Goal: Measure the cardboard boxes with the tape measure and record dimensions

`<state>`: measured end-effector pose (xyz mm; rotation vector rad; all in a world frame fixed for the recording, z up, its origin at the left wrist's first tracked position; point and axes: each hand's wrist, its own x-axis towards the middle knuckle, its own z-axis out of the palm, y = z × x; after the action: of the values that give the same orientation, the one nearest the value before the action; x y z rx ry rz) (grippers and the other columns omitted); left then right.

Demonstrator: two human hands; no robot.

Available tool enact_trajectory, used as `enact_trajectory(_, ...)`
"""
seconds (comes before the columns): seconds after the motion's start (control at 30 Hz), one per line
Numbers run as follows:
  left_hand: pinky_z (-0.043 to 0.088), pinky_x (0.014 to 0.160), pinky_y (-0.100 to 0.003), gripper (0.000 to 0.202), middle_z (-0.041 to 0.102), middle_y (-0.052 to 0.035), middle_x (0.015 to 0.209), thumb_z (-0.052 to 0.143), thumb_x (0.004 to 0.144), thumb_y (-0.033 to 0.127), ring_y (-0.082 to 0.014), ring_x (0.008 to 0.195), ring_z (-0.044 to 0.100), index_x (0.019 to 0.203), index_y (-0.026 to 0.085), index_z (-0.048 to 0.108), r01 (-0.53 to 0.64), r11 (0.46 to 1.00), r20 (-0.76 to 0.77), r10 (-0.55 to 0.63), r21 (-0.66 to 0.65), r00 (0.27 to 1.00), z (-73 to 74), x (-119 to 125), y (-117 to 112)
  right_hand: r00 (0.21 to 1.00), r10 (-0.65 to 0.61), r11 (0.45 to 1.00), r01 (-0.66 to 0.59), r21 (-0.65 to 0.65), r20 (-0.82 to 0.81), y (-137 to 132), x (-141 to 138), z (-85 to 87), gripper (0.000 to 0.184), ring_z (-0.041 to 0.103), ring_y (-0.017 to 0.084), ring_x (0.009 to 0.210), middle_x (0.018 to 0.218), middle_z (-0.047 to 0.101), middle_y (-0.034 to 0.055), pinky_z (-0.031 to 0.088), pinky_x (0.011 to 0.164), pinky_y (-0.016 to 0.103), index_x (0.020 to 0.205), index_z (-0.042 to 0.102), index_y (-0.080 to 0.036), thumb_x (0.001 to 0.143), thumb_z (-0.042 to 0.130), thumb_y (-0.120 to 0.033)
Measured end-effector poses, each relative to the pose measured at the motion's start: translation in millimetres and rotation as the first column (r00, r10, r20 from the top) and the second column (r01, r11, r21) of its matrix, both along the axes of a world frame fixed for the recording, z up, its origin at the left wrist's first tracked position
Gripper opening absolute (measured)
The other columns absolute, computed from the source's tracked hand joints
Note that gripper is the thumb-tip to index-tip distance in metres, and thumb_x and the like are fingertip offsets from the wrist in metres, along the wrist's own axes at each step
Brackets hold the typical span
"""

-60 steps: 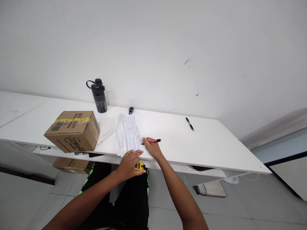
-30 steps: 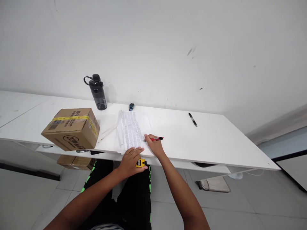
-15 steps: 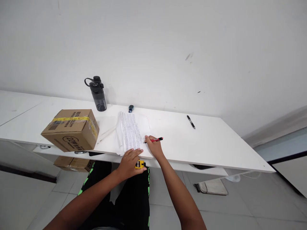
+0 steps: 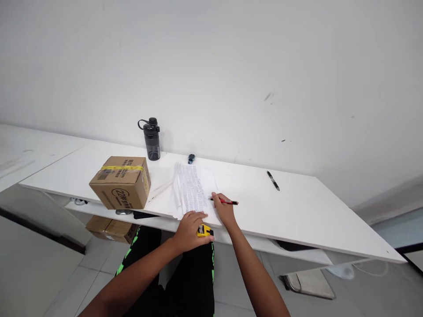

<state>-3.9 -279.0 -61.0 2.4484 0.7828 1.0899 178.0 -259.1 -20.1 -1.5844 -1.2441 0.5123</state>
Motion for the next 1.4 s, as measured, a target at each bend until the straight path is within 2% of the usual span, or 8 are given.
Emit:
enact_trajectory(0.27, 0.054, 0.091, -0.037, 0.054, 0.075, -0.0074, 0.101, 0.068, 0.071, 0.072, -0.0239, 0.102, 0.07, 0.09, 0.022, 0.061, 0.079, 0.984, 0.403, -0.139, 0.16, 0.904, 48.1, -26.5, -42.8, 0.941, 0.008, 0.997, 0.02, -0.08, 0.338, 11.4, -3.9, -23.1, 0.07, 0.062, 0.022, 0.068, 0.12, 0.066, 0.0134, 0.049, 0.068, 0.04, 0.15, 0.031, -0.016, 0.087, 0.044, -0.043)
enact_trajectory(0.5, 0.055, 0.092, -0.042, 0.059, 0.071, -0.0087, 0.099, 0.071, 0.072, 0.068, -0.0251, 0.101, 0.068, 0.108, 0.023, 0.057, 0.003, 0.965, 0.594, -0.165, 0.264, 0.787, 90.6, -81.8, -58.4, 0.972, -0.046, 0.968, -0.013, 0.249, 0.231, -11.2, -27.3, -2.1, 0.062, 0.064, 0.025, 0.08, 0.112, 0.068, 0.0142, 0.052, 0.078, 0.045, 0.134, 0.047, -0.019, 0.088, 0.048, -0.061)
enact_trajectory(0.7, 0.05, 0.095, -0.045, 0.06, 0.062, -0.0111, 0.111, 0.046, 0.083, 0.075, -0.0256, 0.106, 0.061, 0.109, 0.023, 0.061, -0.154, 0.985, 0.766, 0.035, 0.084, 0.642, 109.1, -119.6, -64.7, 0.698, 0.685, 0.715, -0.589, 0.377, -0.209, -72.7, -140.2, 31.2, 0.095, 0.067, 0.036, 0.107, 0.126, 0.064, 0.0147, 0.056, 0.086, 0.055, 0.143, 0.038, -0.027, 0.073, 0.037, -0.092)
enact_trajectory(0.83, 0.038, 0.107, -0.051, 0.069, 0.047, -0.0161, 0.137, 0.038, 0.082, 0.081, -0.0328, 0.127, 0.047, 0.106, 0.022, 0.066, -0.266, 0.937, 0.62, 0.349, -0.226, 0.703, 119.1, -145.2, -66.8, 0.75, 0.594, 0.792, -0.482, 0.375, -0.291, -95.1, -215.9, 23.0, 0.069, 0.069, 0.032, 0.104, 0.118, 0.068, 0.0127, 0.057, 0.087, 0.048, 0.126, 0.055, -0.025, 0.076, 0.068, -0.069)
enact_trajectory(1.0, 0.045, 0.089, -0.037, 0.053, 0.06, -0.0113, 0.109, 0.059, 0.081, 0.07, -0.0237, 0.101, 0.058, 0.092, 0.018, 0.062, -0.121, 0.778, 0.4, 0.442, -0.616, 0.803, 127.4, -200.9, -65.7, 0.826, 0.475, 0.85, -0.343, 0.399, -0.304, -86.8, -236.8, 14.4, 0.046, 0.07, 0.022, 0.081, 0.104, 0.07, 0.0079, 0.059, 0.069, 0.037, 0.118, 0.054, -0.026, 0.081, 0.073, -0.045)
enact_trajectory(1.17, 0.038, 0.063, -0.025, 0.053, 0.052, 0.0008, 0.068, 0.071, 0.073, 0.066, -0.0105, 0.064, 0.047, 0.074, 0.016, 0.055, 0.146, 0.498, 0.29, 0.225, -0.855, 0.93, 151.3, -246.8, -52.7, 0.741, 0.664, 0.707, -0.579, 0.408, -0.1, -72.9, -228.3, 40.7, 0.047, 0.067, 0.019, 0.079, 0.101, 0.07, 0.0055, 0.058, 0.068, 0.032, 0.116, 0.056, -0.026, 0.077, 0.078, -0.042)
enact_trajectory(1.3, 0.044, 0.06, -0.026, 0.052, 0.04, 0.0056, 0.053, 0.073, 0.071, 0.066, -0.0082, 0.051, 0.04, 0.072, 0.016, 0.058, 0.41, 0.142, 0.431, 0.188, -0.901, 0.883, 161.2, -246.3, -42.5, 0.69, 0.716, 0.667, -0.628, 0.399, -0.111, -67.5, -229.2, 64.6, 0.047, 0.069, 0.02, 0.083, 0.101, 0.071, 0.0069, 0.06, 0.07, 0.032, 0.115, 0.057, -0.025, 0.077, 0.078, -0.043)
enact_trajectory(1.4, 0.044, 0.059, -0.025, 0.05, 0.036, 0.006, 0.052, 0.07, 0.081, 0.052, -0.0078, 0.05, 0.041, 0.057, 0.019, 0.042, 0.493, 0.095, 0.498, 0.285, -0.865, 0.819, 169.2, -247.4, -31.8, 0.721, 0.645, 0.747, -0.523, 0.41, -0.255, -55.3, -218.7, 71.0, 0.05, 0.071, 0.019, 0.076, 0.092, 0.072, 0.0034, 0.06, 0.062, 0.028, 0.114, 0.055, -0.026, 0.074, 0.081, -0.039)
